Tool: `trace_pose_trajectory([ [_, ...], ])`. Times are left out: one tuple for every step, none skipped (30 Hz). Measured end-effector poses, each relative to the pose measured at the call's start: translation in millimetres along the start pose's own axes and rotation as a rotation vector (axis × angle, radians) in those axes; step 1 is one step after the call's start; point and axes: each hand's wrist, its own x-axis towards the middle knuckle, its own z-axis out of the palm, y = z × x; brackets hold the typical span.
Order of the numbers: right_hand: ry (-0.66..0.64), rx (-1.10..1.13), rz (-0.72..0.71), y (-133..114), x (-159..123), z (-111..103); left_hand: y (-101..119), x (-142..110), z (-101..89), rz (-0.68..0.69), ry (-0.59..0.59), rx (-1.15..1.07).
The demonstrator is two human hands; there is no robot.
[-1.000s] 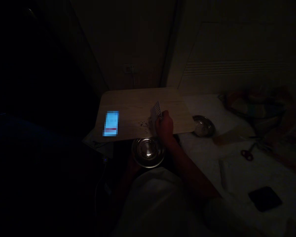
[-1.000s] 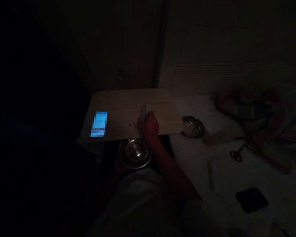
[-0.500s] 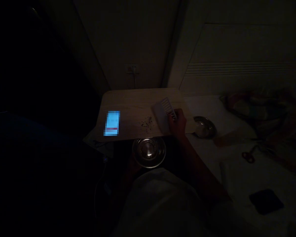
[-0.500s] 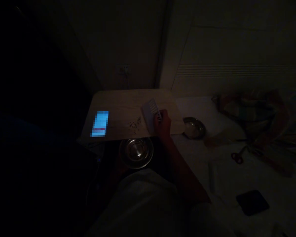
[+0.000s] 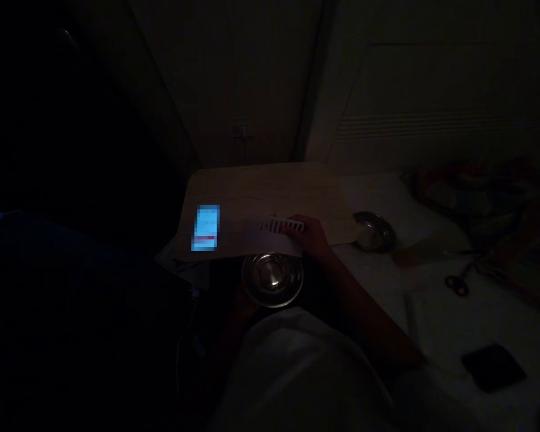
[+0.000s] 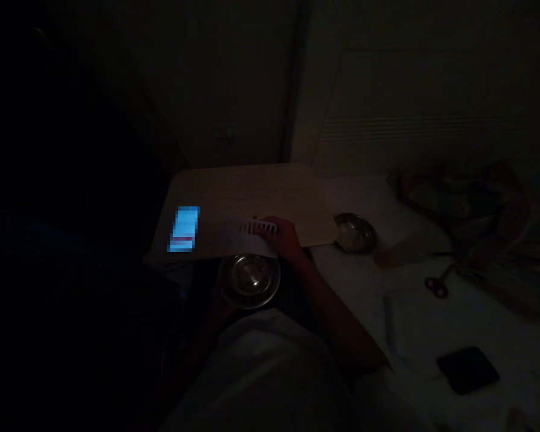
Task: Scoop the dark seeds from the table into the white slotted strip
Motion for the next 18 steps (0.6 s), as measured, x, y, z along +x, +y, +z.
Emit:
trace_pose_trajectory([
  [-0.007,-0.023,-0.002,2,1,1,-1,0,-1.1,0.004,-0.011,0.001],
  [-0.002,-0.044,-0.006,4,2,1,-2,1,-2.8,0.008,-0.022,0.003],
  [0.007,-0.063,-0.011,6,3,0,-3,2,-4.9,0.015,-0.033,0.009],
  [0.022,-0.077,-0.017,7,5,0,-5,4,-7.6,0.024,-0.041,0.021],
  [0.038,-0.087,-0.022,8,7,-1,-7,5,-10.6,0.04,-0.046,0.032],
  [0.054,-0.092,-0.028,9,8,-3,-9,7,-13.7,0.053,-0.049,0.04],
  [0.068,-0.097,-0.032,10,9,-4,-11,9,-16.7,0.069,-0.046,0.042],
  [0.085,-0.103,-0.032,11,10,-5,-13,11,-19.4,0.08,-0.033,0.036],
  [0.099,-0.112,-0.031,11,11,-7,-15,12,-21.6,0.079,-0.022,0.025],
  [0.115,-0.117,-0.029,11,12,-8,-16,13,-23.1,0.073,-0.011,0.008],
  [0.129,-0.119,-0.028,11,13,-9,-16,14,-23.8,0.057,-0.007,-0.015],
  [0.139,-0.112,-0.025,12,13,-10,-16,13,-23.7,0.029,-0.012,-0.045],
  [0.142,-0.095,-0.022,13,14,-12,-16,12,-23.1,0.013,-0.017,-0.065],
  [0.141,-0.07,-0.018,14,14,-13,-15,11,-22.2,-0.008,-0.024,-0.079],
  [0.147,-0.038,-0.009,15,15,-15,-14,9,-21.4,-0.026,-0.023,-0.087],
  [0.162,0.001,0.007,17,17,-16,-13,8,-20.8,-0.034,-0.012,-0.083],
  [0.184,0.049,0.03,18,18,-19,-12,7,-20.6,-0.039,0.003,-0.078],
  [0.224,0.11,0.059,20,20,-21,-12,6,-21.0,-0.037,0.021,-0.072],
])
